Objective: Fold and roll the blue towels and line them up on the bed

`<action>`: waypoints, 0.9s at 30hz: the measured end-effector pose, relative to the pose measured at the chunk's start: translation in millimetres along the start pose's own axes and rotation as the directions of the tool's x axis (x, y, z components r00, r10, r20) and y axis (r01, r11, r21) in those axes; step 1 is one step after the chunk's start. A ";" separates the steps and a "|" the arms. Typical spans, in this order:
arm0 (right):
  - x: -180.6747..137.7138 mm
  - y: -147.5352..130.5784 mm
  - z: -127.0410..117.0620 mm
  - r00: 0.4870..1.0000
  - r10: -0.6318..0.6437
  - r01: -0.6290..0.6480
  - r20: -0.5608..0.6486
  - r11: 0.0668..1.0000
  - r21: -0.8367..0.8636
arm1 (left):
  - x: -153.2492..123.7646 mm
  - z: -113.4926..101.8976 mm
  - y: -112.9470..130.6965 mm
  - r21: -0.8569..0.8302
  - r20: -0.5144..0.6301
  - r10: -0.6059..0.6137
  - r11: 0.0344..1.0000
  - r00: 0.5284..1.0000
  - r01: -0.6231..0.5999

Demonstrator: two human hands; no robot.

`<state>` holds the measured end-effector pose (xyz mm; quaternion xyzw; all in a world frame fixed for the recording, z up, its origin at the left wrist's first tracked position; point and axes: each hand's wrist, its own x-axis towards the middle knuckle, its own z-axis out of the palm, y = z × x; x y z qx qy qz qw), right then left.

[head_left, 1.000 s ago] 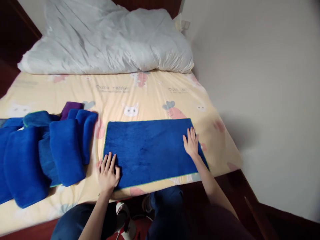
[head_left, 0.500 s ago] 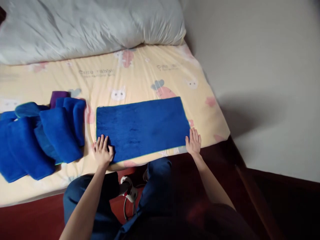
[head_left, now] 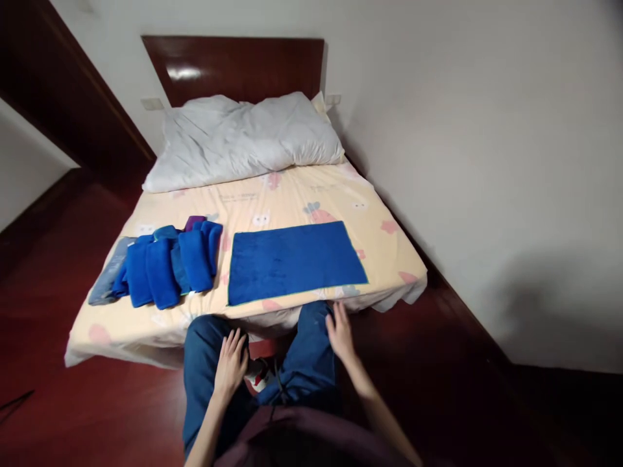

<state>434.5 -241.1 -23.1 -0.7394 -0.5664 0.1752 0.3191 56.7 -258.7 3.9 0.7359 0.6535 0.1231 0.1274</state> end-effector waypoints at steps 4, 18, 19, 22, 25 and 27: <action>-118.0 -8.0 34.9 0.983 0.162 -0.164 0.088 0.986 0.024 | -87.2 -11.6 -10.6 0.000 -0.076 -0.008 1.000 0.997 0.008; -64.6 -25.1 28.3 0.984 0.041 -0.026 0.174 0.996 -0.089 | -43.6 -52.2 -3.0 0.038 -0.232 -0.392 0.911 0.890 0.411; -64.2 -26.3 28.8 0.988 0.023 -0.009 0.154 0.996 -0.093 | -44.1 -52.4 -2.6 0.037 -0.235 -0.390 0.912 0.890 0.409; -61.8 -32.8 27.2 0.993 -0.054 0.062 0.105 0.995 -0.075 | -44.5 -53.8 -3.1 0.048 -0.237 -0.388 0.911 0.891 0.409; -52.8 -40.6 22.8 0.997 -0.070 0.070 0.030 0.998 0.009 | -44.0 -54.4 -4.0 0.059 -0.228 -0.398 0.905 0.889 0.421; -41.1 -45.8 21.3 0.999 0.008 -0.004 -0.046 0.995 0.097 | -43.8 -54.1 -4.1 0.061 -0.229 -0.401 0.904 0.887 0.424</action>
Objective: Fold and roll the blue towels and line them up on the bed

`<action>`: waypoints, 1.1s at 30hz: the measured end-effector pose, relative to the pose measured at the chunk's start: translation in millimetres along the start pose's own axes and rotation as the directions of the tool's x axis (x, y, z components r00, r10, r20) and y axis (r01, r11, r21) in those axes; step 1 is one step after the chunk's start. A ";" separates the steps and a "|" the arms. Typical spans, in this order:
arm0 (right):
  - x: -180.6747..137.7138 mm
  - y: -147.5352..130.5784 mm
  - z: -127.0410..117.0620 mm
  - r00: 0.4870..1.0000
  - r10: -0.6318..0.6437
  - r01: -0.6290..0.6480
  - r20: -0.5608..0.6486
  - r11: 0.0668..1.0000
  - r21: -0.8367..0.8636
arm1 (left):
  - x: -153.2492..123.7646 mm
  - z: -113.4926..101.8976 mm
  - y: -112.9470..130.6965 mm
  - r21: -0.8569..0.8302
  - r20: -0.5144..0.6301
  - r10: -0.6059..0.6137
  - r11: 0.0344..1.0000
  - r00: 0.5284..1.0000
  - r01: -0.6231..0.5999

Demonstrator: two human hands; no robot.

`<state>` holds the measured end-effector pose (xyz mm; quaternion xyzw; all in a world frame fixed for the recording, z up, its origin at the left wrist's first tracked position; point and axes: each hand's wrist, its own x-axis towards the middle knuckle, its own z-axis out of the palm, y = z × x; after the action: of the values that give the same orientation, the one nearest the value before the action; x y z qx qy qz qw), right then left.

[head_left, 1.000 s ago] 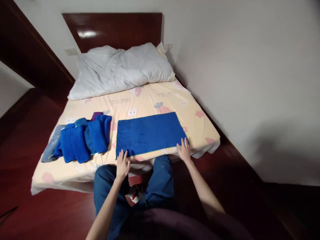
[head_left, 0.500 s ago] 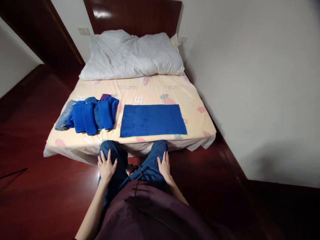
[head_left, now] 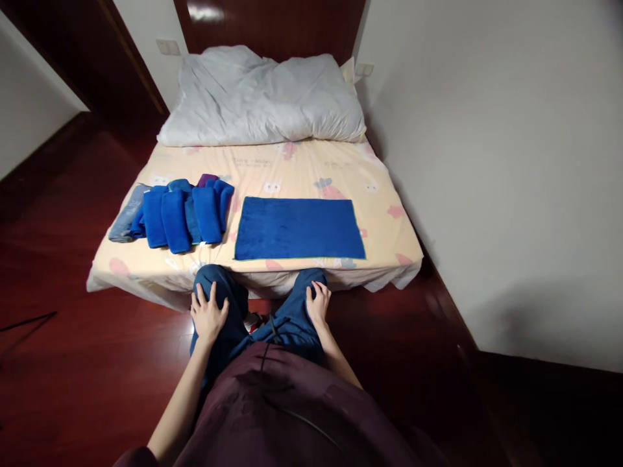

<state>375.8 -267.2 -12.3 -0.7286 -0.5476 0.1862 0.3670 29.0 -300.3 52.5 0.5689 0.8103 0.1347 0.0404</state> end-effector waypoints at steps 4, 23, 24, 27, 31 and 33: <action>34.8 -14.1 11.7 0.976 0.217 -0.207 0.006 0.919 0.335 | -0.4 0.4 0.8 -0.010 -0.004 -0.001 1.000 1.000 0.001; 119.3 -67.4 68.8 0.682 0.557 -0.521 0.474 -0.085 0.849 | -0.4 -2.2 7.7 0.079 -0.009 -0.040 0.996 0.999 0.041; 121.4 -69.0 70.8 0.673 0.565 -0.518 0.477 -0.101 0.850 | -0.8 -1.3 7.3 0.068 -0.012 -0.050 0.996 0.999 0.051; 124.5 -71.1 75.8 0.641 0.586 -0.516 0.496 -0.150 0.844 | 3.6 2.8 2.8 0.012 -0.048 -0.062 0.998 0.997 0.062; 122.6 -68.7 80.3 0.609 0.601 -0.514 0.518 -0.199 0.835 | 47.4 5.6 3.2 -0.015 -0.085 0.000 1.000 0.996 -0.001; 120.7 -66.1 81.6 0.596 0.605 -0.515 0.528 -0.217 0.829 | 90.7 3.3 20.7 -0.004 -0.024 0.133 0.991 0.991 -0.133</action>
<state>317.2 -118.7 -1.7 -0.4729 0.1161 0.6046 0.6303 16.9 -208.7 62.7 0.6199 0.7706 0.1460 0.0232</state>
